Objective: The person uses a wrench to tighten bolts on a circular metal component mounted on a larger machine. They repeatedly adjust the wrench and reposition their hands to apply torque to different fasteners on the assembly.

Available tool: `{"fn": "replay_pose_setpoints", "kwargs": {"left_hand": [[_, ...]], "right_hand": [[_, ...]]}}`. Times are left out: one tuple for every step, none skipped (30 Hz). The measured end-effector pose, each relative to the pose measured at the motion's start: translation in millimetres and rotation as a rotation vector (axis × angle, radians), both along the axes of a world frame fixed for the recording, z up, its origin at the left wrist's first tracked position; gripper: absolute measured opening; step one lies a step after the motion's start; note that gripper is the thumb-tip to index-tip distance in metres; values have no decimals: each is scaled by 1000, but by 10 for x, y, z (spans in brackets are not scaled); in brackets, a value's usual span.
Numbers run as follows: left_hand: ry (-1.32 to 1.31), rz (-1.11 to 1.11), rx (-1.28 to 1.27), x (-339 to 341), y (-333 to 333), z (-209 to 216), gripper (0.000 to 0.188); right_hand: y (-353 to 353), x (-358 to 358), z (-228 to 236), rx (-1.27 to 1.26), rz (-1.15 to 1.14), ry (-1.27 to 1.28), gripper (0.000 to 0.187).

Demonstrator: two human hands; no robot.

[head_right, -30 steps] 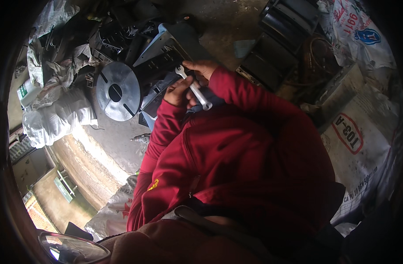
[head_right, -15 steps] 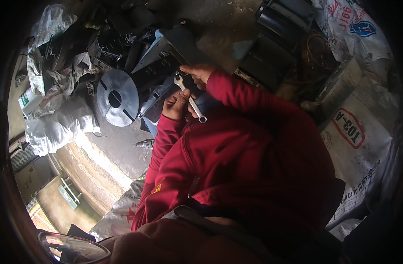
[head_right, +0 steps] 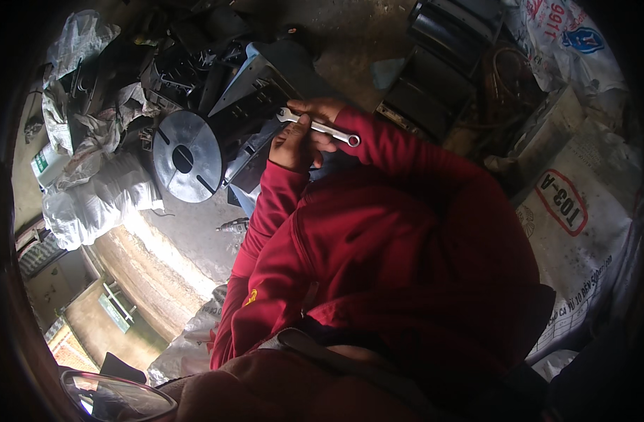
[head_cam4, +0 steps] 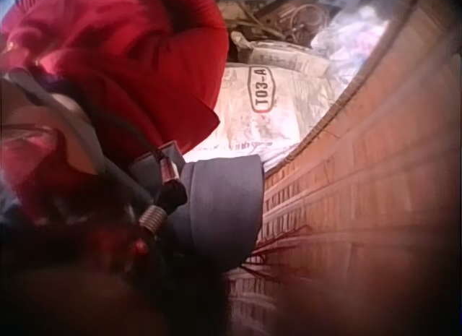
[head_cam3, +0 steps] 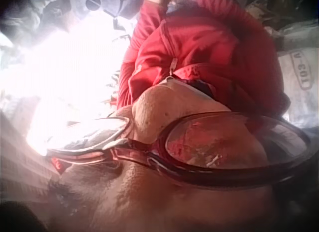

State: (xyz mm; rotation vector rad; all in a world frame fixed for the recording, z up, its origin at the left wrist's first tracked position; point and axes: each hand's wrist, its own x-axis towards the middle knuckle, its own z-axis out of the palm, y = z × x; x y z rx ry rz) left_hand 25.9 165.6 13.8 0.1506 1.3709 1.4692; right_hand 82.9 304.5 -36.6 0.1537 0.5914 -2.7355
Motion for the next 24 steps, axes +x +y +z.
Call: {"fn": "replay_pose_setpoints", "kwargs": {"left_hand": [[6,9,-39,-9,-50,19,36],[12,18,-80,-27,-101,53,35],[28,-27,2,-107,-243,4,32],[218,187,22,-108,-332,-159,28],[235,122,0,-215,-474,-142,28],[251,64,-23,-278,-609,-41,29],[278,18,-73,-251,-640,12,30],[305,-18,-122,-205,-612,174,31],[338,-56,-165,-191,-585,264,31],[285,-59,-122,-143,-535,241,32],[227,-65,-85,-124,-487,212,32],[170,-73,-48,-123,-446,171,31],[119,-41,-8,-127,-435,96,31],[109,-46,-22,-102,-388,107,31],[99,-51,-37,-76,-331,137,31],[89,-57,-53,-47,-280,149,32],[57,-76,-48,-19,-250,102,32],[29,-78,-43,-2,-218,69,34],[23,-73,-4,10,-162,48,34],[15,-75,31,17,-95,46,35],[4,-74,62,15,-36,60,38],[0,-66,76,-3,-24,44,38],[-6,-57,92,-25,-20,20,38],[-12,-47,107,-35,-25,-6,39]], "right_hand": [[-13,-4,-7,65,-59,-74,51],[-26,-15,-7,127,-117,-148,45],[-36,-29,-7,191,-177,-223,40],[-51,-48,-1,254,-237,-298,37],[-114,-54,79,299,-304,-386,35],[-109,-58,56,289,-295,-384,35],[-88,-74,24,279,-286,-383,35],[-93,-83,6,274,-269,-380,35],[-101,-65,46,274,-285,-358,35],[-92,-62,49,280,-272,-349,35],[-74,-51,57,287,-259,-342,35],[-63,-52,69,295,-248,-335,34],[-67,-61,88,291,-243,-336,35],[-69,-52,101,288,-240,-344,36],[-74,-40,117,285,-238,-351,36],[-75,-24,134,282,-236,-359,37],[-69,-2,196,256,-182,-333,39],[-59,28,313,227,-123,-309,41],[-40,59,425,196,-64,-284,44],[-28,95,467,162,-12,-261,47],[14,28,265,199,-2,-211,51],[11,22,84,161,7,-182,51],[3,5,72,126,19,-155,52],[0,2,66,91,30,-127,52]]}}
